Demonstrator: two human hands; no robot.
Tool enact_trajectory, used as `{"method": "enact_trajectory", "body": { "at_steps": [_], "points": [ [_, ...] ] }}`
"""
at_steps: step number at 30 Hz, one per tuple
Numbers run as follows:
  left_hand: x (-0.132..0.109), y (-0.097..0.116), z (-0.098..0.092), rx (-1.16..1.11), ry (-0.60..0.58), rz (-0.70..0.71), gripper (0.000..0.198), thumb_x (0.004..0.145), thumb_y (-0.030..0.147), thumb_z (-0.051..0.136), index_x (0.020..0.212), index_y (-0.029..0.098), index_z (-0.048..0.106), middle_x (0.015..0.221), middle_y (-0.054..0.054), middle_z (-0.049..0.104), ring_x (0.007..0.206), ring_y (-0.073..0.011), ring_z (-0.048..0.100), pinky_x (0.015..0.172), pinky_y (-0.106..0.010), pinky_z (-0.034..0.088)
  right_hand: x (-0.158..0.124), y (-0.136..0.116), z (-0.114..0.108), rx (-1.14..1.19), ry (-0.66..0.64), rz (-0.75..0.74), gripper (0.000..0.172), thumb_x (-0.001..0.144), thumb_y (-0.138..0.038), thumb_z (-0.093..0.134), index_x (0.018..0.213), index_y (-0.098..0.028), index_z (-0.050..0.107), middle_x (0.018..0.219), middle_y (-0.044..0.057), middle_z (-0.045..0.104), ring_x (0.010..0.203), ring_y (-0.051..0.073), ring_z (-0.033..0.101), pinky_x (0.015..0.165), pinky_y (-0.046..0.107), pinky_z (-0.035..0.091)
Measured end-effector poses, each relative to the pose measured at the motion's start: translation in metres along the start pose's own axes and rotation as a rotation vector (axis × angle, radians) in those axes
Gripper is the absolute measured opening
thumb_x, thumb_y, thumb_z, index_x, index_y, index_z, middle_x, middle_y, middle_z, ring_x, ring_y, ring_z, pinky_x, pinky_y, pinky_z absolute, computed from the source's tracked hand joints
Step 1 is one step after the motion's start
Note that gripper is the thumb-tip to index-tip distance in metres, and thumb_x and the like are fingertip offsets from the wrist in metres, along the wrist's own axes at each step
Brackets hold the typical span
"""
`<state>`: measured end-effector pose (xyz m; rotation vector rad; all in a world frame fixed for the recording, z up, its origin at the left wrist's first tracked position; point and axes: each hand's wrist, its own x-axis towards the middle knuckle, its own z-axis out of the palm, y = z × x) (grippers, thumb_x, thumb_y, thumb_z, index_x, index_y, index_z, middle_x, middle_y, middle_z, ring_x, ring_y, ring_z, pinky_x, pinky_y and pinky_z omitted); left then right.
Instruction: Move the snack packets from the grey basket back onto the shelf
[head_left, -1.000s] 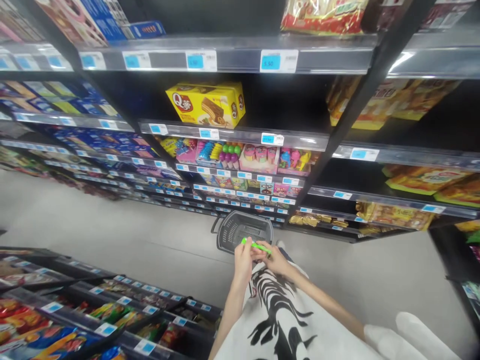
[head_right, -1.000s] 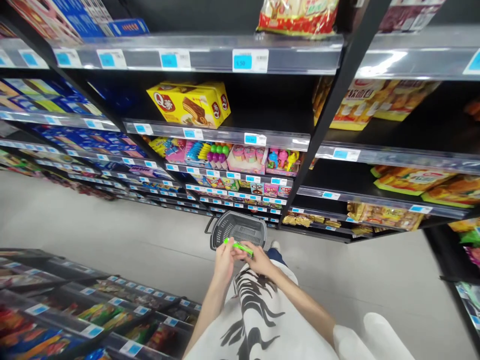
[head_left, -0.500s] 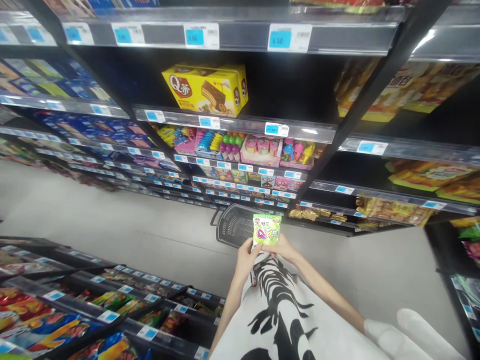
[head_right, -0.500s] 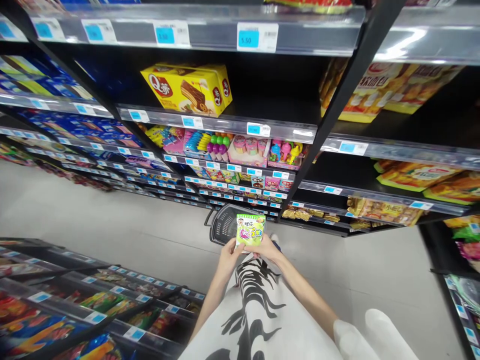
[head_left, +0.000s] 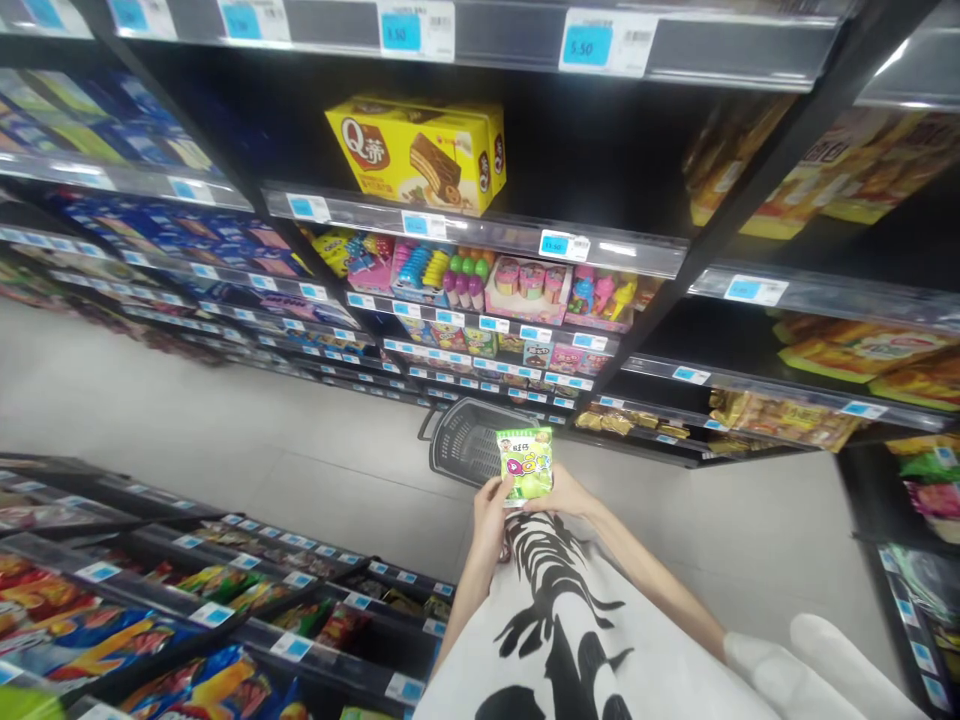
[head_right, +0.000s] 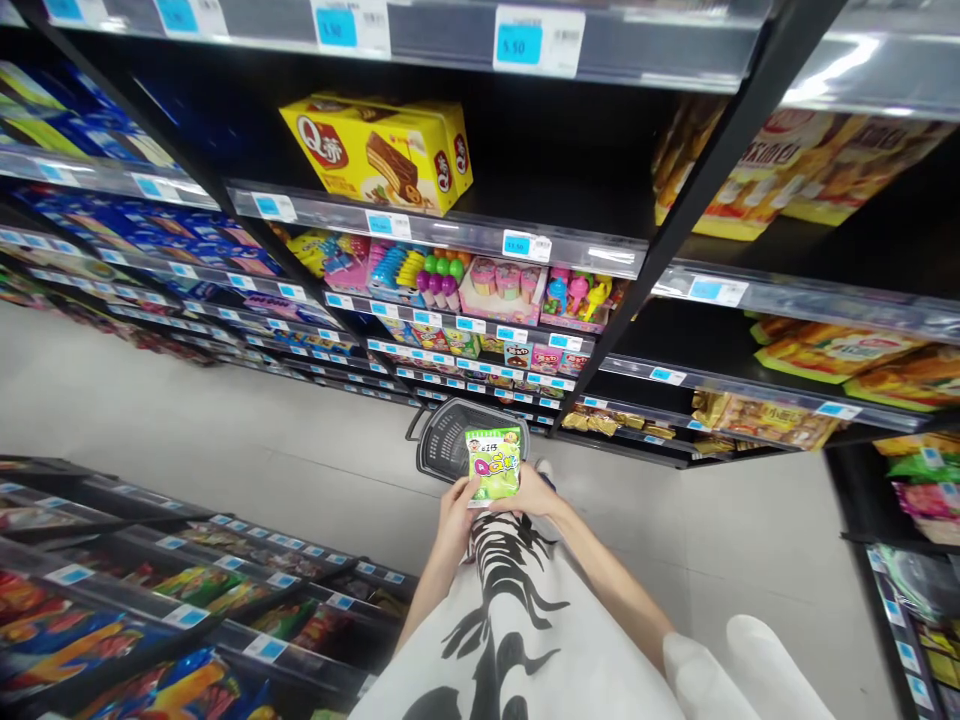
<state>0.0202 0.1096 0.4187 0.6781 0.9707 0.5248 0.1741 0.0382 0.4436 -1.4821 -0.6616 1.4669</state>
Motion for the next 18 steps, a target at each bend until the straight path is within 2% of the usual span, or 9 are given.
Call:
{"method": "enact_trajectory", "body": {
  "at_steps": [5, 11, 15, 18],
  "points": [
    [-0.001, 0.003, -0.001, -0.042, -0.013, 0.006, 0.04, 0.071, 0.048, 0.083, 0.089, 0.014, 0.071, 0.094, -0.008, 0.074, 0.081, -0.0202, 0.07, 0.075, -0.03, 0.056, -0.001, 0.003, 0.001, 0.04, -0.021, 0.005, 0.062, 0.056, -0.027, 0.091, 0.111, -0.011, 0.067, 0.084, 0.006, 0.073, 0.053, 0.011, 0.057, 0.038, 0.019, 0.046],
    [-0.001, 0.009, -0.006, 0.094, -0.079, 0.077, 0.046, 0.079, 0.051, 0.077, 0.104, 0.014, 0.071, 0.107, -0.012, 0.074, 0.092, -0.023, 0.07, 0.08, -0.031, 0.055, -0.003, 0.0, 0.005, -0.016, -0.087, 0.038, 0.065, 0.056, -0.026, 0.091, 0.114, -0.011, 0.065, 0.083, 0.005, 0.071, 0.052, 0.01, 0.058, 0.04, 0.019, 0.046],
    [0.001, 0.01, -0.009, 0.199, -0.046, 0.115, 0.048, 0.075, 0.049, 0.081, 0.106, 0.014, 0.069, 0.109, -0.013, 0.074, 0.094, -0.0242, 0.07, 0.08, -0.031, 0.055, -0.003, 0.002, 0.01, -0.024, -0.102, 0.066, 0.066, 0.057, -0.027, 0.091, 0.115, -0.01, 0.063, 0.082, 0.005, 0.071, 0.052, 0.011, 0.059, 0.039, 0.02, 0.047],
    [0.003, 0.007, -0.01, 0.165, -0.02, 0.092, 0.052, 0.072, 0.048, 0.082, 0.108, 0.014, 0.069, 0.109, -0.013, 0.074, 0.091, -0.0246, 0.07, 0.079, -0.032, 0.055, -0.001, 0.006, 0.013, -0.025, -0.079, 0.081, 0.074, 0.055, -0.027, 0.092, 0.12, -0.013, 0.059, 0.088, 0.005, 0.071, 0.054, 0.012, 0.06, 0.038, 0.021, 0.046]
  ]
}}
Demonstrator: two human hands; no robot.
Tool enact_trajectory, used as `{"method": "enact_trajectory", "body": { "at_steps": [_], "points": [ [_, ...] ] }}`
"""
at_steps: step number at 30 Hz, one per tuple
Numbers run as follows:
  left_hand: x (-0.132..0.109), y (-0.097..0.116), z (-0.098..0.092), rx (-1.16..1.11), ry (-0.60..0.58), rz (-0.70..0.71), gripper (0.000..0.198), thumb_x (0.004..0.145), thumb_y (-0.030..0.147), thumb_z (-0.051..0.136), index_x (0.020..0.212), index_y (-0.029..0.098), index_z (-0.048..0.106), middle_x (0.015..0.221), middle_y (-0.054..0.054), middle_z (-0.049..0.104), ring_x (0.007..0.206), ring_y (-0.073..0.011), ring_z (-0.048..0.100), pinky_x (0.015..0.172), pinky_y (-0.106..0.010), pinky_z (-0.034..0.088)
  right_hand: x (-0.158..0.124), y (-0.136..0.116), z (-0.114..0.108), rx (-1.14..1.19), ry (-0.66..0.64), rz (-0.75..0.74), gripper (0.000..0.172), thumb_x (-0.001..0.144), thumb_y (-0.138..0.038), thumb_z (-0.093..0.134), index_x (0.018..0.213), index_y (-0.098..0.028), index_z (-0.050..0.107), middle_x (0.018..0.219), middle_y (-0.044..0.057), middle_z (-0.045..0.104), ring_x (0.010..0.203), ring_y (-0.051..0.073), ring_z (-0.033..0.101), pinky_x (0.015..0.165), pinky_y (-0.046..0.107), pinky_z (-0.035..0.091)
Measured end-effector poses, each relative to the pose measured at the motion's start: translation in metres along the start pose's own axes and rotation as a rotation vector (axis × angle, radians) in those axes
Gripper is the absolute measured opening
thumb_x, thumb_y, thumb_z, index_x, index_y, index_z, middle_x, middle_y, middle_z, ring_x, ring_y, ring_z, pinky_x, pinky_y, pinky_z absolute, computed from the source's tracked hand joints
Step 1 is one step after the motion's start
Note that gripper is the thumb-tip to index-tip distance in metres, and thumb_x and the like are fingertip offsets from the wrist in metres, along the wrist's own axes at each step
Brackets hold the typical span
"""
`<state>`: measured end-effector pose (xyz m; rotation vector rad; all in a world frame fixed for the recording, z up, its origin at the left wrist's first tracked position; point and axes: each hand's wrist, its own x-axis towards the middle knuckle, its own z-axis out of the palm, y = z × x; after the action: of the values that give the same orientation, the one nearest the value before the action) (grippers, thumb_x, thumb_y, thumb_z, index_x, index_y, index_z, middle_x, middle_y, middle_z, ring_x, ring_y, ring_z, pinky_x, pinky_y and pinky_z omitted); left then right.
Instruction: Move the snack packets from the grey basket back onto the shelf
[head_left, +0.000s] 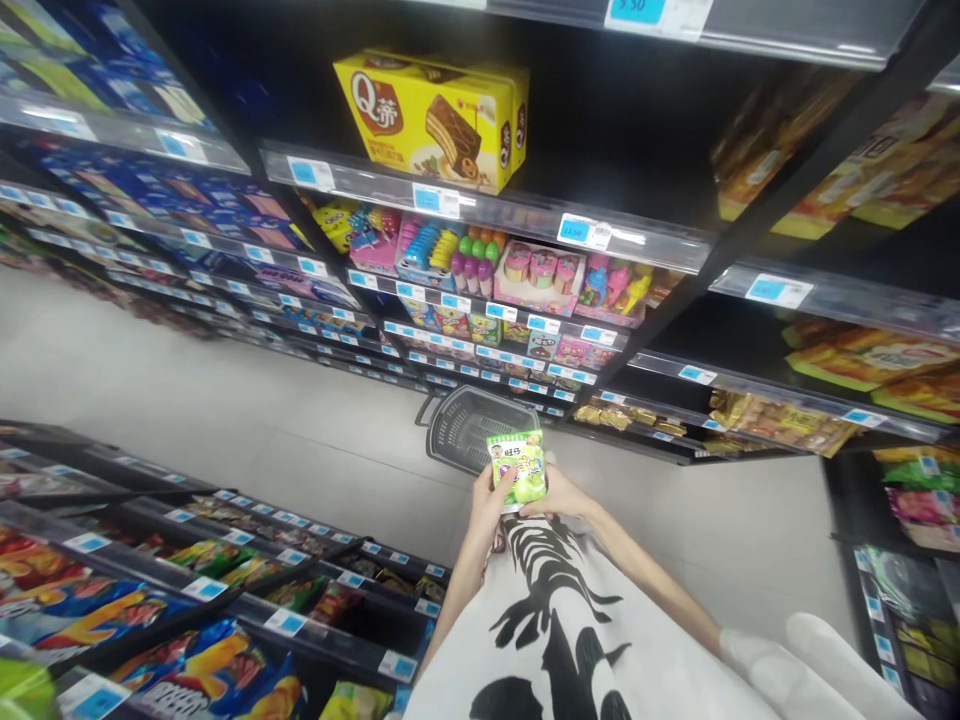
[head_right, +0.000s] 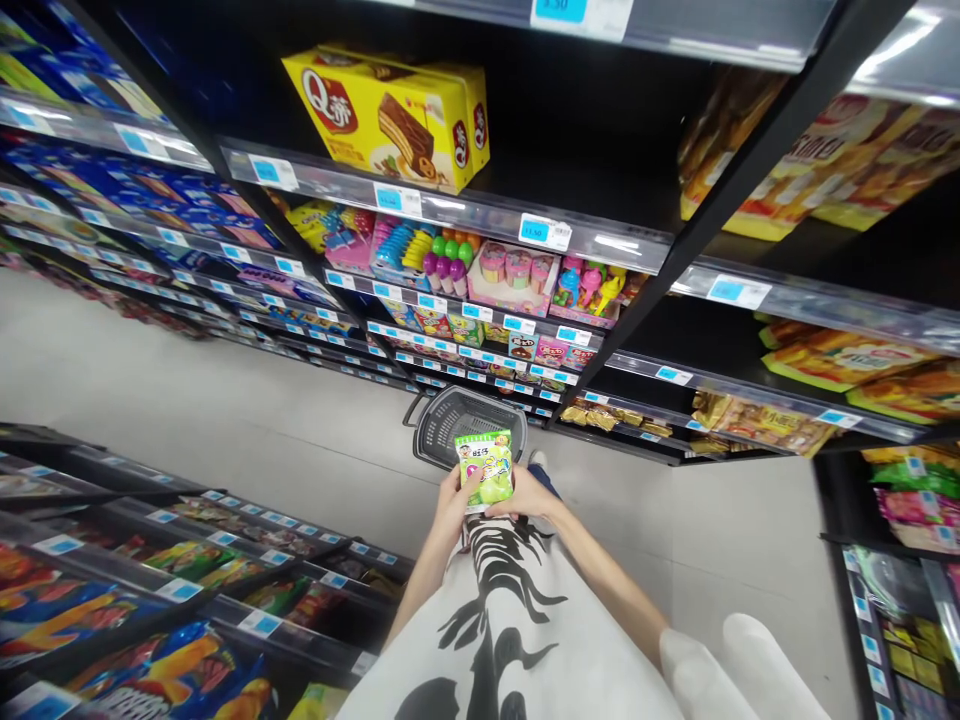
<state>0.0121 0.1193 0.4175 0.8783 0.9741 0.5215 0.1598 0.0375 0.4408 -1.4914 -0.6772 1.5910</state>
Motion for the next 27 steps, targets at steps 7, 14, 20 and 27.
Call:
{"method": "enact_trajectory", "body": {
  "at_steps": [7, 14, 20, 27],
  "points": [
    [0.006, -0.006, 0.005, -0.07, -0.007, -0.043, 0.055, 0.075, 0.049, 0.08, 0.115, 0.014, 0.066, 0.114, -0.015, 0.072, 0.093, -0.0248, 0.07, 0.082, -0.034, 0.055, -0.003, 0.004, -0.034, 0.087, -0.032, -0.069, 0.088, 0.055, -0.033, 0.093, 0.133, -0.016, 0.055, 0.12, 0.013, 0.068, 0.095, 0.023, 0.069, 0.08, 0.034, 0.059],
    [0.027, 0.004, 0.0, 0.581, -0.398, 0.088, 0.043, 0.085, 0.056, 0.064, 0.091, 0.014, 0.067, 0.086, -0.002, 0.069, 0.079, -0.0167, 0.06, 0.067, -0.023, 0.043, -0.012, -0.028, -0.119, 0.101, 0.086, -0.022, 0.059, 0.081, -0.044, 0.076, 0.134, -0.025, 0.06, 0.15, 0.014, 0.052, 0.128, 0.027, 0.058, 0.096, 0.038, 0.054],
    [0.062, -0.009, 0.035, 0.79, -0.655, 0.126, 0.029, 0.084, 0.044, 0.067, 0.092, 0.017, 0.07, 0.077, 0.001, 0.066, 0.07, -0.0137, 0.056, 0.064, -0.023, 0.036, 0.019, -0.004, -0.136, -0.122, -0.359, 0.486, 0.058, 0.063, -0.035, 0.088, 0.114, -0.013, 0.07, 0.106, 0.01, 0.075, 0.08, 0.019, 0.071, 0.059, 0.023, 0.056],
    [0.112, -0.04, 0.093, 0.76, -0.531, 0.054, 0.032, 0.08, 0.043, 0.074, 0.102, 0.02, 0.067, 0.094, -0.003, 0.074, 0.085, -0.0188, 0.068, 0.076, -0.024, 0.043, 0.014, 0.028, -0.154, 0.15, 0.004, 0.599, 0.063, 0.046, -0.025, 0.093, 0.103, -0.015, 0.069, 0.089, 0.006, 0.075, 0.08, 0.023, 0.072, 0.075, 0.033, 0.058]
  ]
}}
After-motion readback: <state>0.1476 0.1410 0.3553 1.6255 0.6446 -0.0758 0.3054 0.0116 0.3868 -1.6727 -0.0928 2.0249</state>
